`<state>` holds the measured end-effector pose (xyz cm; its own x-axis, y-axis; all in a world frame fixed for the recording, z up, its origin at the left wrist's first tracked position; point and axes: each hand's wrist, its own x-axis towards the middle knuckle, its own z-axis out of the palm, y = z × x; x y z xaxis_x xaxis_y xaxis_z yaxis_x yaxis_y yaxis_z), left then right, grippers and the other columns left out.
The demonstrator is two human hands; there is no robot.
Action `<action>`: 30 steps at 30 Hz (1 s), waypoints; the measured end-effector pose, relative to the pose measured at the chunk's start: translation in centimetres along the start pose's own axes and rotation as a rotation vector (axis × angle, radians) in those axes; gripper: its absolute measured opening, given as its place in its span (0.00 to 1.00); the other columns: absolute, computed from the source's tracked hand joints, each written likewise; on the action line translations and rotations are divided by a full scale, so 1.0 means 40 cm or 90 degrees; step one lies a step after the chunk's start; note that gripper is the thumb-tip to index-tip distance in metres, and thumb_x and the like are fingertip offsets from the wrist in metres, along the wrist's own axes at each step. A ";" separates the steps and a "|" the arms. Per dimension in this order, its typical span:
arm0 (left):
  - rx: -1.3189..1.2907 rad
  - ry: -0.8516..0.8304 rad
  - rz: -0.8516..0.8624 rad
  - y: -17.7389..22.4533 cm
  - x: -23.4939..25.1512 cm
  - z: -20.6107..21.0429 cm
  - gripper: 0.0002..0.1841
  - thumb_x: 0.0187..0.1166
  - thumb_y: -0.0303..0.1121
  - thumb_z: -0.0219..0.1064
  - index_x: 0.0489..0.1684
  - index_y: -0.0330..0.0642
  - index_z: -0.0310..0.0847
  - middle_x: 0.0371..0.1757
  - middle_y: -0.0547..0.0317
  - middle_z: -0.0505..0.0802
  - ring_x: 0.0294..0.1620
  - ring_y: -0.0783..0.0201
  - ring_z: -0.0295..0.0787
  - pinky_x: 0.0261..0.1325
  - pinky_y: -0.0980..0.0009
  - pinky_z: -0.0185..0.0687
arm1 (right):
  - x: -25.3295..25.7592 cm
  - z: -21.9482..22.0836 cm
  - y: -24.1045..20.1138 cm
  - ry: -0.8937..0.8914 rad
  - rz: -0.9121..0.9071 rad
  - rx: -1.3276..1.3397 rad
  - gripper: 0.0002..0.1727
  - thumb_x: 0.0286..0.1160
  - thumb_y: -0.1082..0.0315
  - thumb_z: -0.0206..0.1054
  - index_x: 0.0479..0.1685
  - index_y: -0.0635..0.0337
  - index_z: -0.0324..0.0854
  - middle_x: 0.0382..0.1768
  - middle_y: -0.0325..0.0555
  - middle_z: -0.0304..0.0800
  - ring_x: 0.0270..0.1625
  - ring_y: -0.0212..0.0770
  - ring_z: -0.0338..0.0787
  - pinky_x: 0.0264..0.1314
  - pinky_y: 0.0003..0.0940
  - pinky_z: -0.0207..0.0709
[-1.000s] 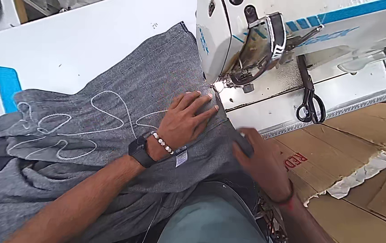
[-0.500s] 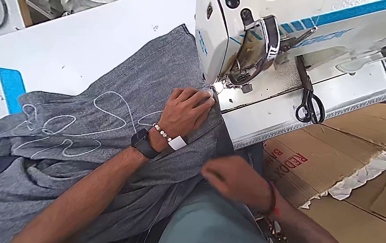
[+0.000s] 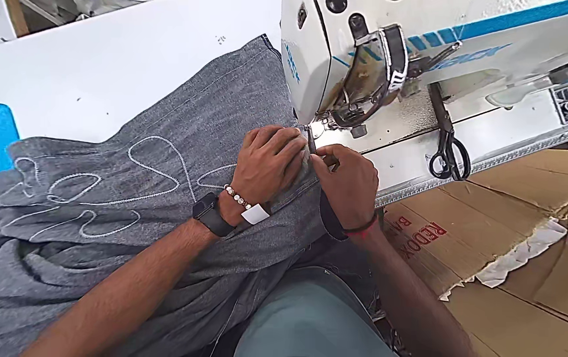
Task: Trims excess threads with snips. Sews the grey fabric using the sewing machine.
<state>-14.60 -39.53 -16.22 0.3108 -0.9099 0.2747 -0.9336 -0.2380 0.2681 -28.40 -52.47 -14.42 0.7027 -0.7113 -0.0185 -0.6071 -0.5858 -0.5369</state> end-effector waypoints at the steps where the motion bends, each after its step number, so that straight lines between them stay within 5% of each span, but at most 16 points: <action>1: 0.010 -0.006 0.001 -0.001 0.001 0.002 0.19 0.87 0.44 0.58 0.67 0.52 0.88 0.74 0.56 0.87 0.78 0.49 0.77 0.78 0.48 0.67 | 0.003 -0.001 -0.002 -0.003 0.000 -0.004 0.09 0.78 0.51 0.70 0.46 0.41 0.92 0.27 0.31 0.90 0.28 0.37 0.87 0.26 0.45 0.75; 4: 0.050 -0.030 -0.016 0.003 0.002 0.004 0.21 0.88 0.48 0.55 0.74 0.60 0.85 0.78 0.56 0.83 0.79 0.47 0.74 0.78 0.46 0.64 | 0.006 0.006 0.004 0.021 -0.050 -0.008 0.10 0.78 0.60 0.67 0.49 0.48 0.91 0.22 0.35 0.86 0.23 0.40 0.84 0.23 0.44 0.73; 8: 0.064 -0.022 -0.025 0.002 -0.001 0.003 0.23 0.88 0.49 0.54 0.75 0.58 0.84 0.78 0.55 0.83 0.79 0.47 0.74 0.77 0.46 0.63 | -0.015 0.041 0.021 0.112 -0.206 -0.073 0.14 0.79 0.66 0.64 0.55 0.57 0.92 0.30 0.46 0.89 0.33 0.46 0.88 0.32 0.41 0.80; 20: 0.046 -0.024 0.021 -0.006 -0.007 -0.007 0.22 0.88 0.46 0.55 0.73 0.55 0.86 0.75 0.52 0.85 0.78 0.44 0.74 0.78 0.45 0.63 | -0.002 0.017 -0.008 -0.018 -0.247 -0.192 0.16 0.83 0.67 0.61 0.61 0.64 0.87 0.39 0.54 0.88 0.43 0.54 0.88 0.40 0.44 0.81; 26: 0.053 0.026 0.111 -0.054 0.019 0.005 0.17 0.84 0.43 0.61 0.62 0.52 0.92 0.67 0.52 0.89 0.73 0.44 0.77 0.76 0.47 0.65 | 0.022 0.029 -0.022 -0.007 -0.250 -0.200 0.17 0.85 0.65 0.60 0.64 0.62 0.85 0.40 0.54 0.86 0.47 0.56 0.87 0.42 0.48 0.79; 30: -0.129 -0.030 0.001 0.009 0.006 -0.028 0.12 0.80 0.34 0.62 0.49 0.44 0.92 0.61 0.58 0.93 0.72 0.54 0.83 0.76 0.58 0.75 | 0.026 0.018 0.013 0.049 -0.224 -0.053 0.16 0.86 0.60 0.60 0.56 0.54 0.92 0.38 0.49 0.89 0.45 0.51 0.89 0.41 0.47 0.81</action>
<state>-14.67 -39.45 -15.04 0.2958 -0.9262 0.2337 -0.8776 -0.1669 0.4493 -27.70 -53.23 -15.34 0.8462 -0.4853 0.2202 -0.3628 -0.8273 -0.4290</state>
